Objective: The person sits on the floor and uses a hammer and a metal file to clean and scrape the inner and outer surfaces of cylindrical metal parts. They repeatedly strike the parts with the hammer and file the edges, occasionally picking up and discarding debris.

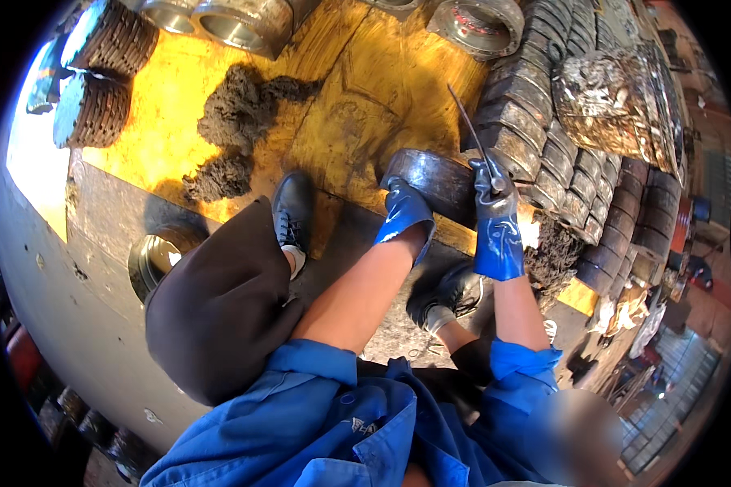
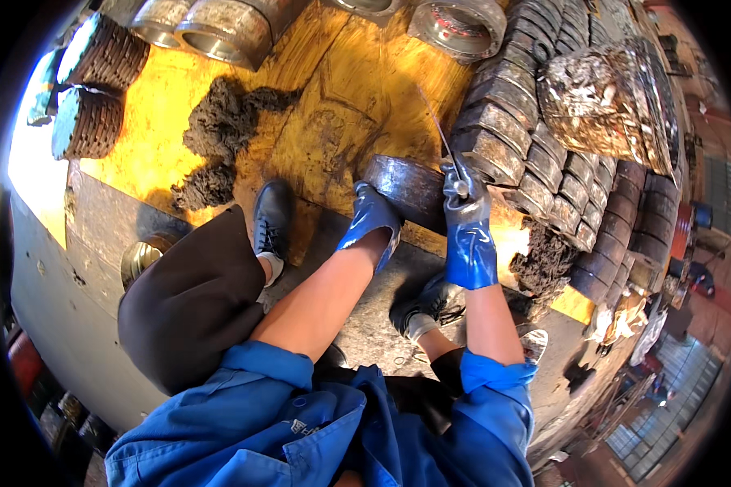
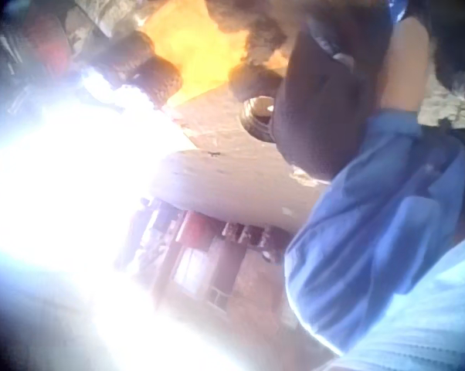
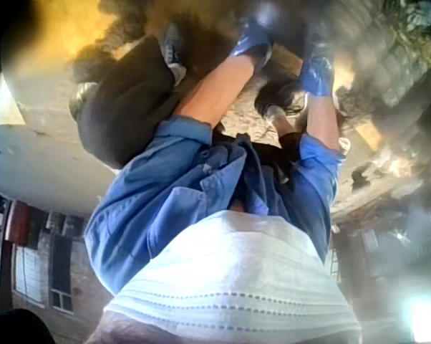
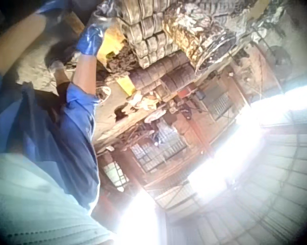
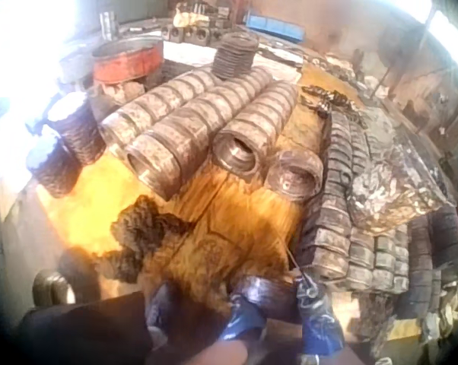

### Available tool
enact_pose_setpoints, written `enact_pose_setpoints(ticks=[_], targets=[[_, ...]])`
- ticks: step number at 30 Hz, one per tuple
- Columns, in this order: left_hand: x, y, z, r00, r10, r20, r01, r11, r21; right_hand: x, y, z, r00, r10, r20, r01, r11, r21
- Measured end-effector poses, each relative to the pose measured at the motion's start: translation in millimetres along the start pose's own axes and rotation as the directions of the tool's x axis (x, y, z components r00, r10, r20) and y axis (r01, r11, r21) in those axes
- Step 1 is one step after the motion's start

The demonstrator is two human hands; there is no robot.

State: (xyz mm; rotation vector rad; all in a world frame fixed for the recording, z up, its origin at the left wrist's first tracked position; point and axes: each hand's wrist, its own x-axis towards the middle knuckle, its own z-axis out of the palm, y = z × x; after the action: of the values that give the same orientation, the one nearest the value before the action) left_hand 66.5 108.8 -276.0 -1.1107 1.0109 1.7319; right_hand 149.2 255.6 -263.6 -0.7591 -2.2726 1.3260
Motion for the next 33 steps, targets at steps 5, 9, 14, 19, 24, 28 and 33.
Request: enact_pose_setpoints(ticks=[5,9,14,19,24,28,33], targets=[[-7.4,9.5,-1.5,0.997,0.026,-0.071,-0.020,0.996,0.087,5.4,-37.8,23.2,0.975,-0.206,-0.088,0.167,0.929,-0.331],[12.9,9.6,3.3,0.999,0.043,-0.008,-0.042,0.995,0.088,-9.1,-34.5,19.2,0.997,-0.004,-0.080,-0.024,0.937,-0.348],[62.5,12.6,30.7,0.973,0.098,0.209,-0.131,0.981,0.147,-31.8,-34.1,21.6,0.949,0.057,-0.309,-0.165,0.928,-0.335],[119.9,6.1,76.6,0.886,0.187,0.424,-0.394,0.784,0.479,-34.6,-10.5,26.0,0.863,-0.008,-0.506,-0.196,0.916,-0.349],[85.0,27.4,91.7,0.743,0.249,0.621,-0.666,0.188,0.722,-49.0,-5.2,21.5,0.808,0.209,-0.550,-0.399,0.882,-0.250],[-15.0,5.7,57.0,0.790,0.174,0.587,-0.509,0.720,0.472,-61.5,32.5,15.0,0.814,0.116,-0.569,-0.287,0.932,-0.221],[-74.5,6.0,18.9,0.779,0.067,0.624,-0.234,0.954,0.189,-68.5,-27.9,39.2,0.828,0.143,-0.543,-0.241,0.964,-0.115]])
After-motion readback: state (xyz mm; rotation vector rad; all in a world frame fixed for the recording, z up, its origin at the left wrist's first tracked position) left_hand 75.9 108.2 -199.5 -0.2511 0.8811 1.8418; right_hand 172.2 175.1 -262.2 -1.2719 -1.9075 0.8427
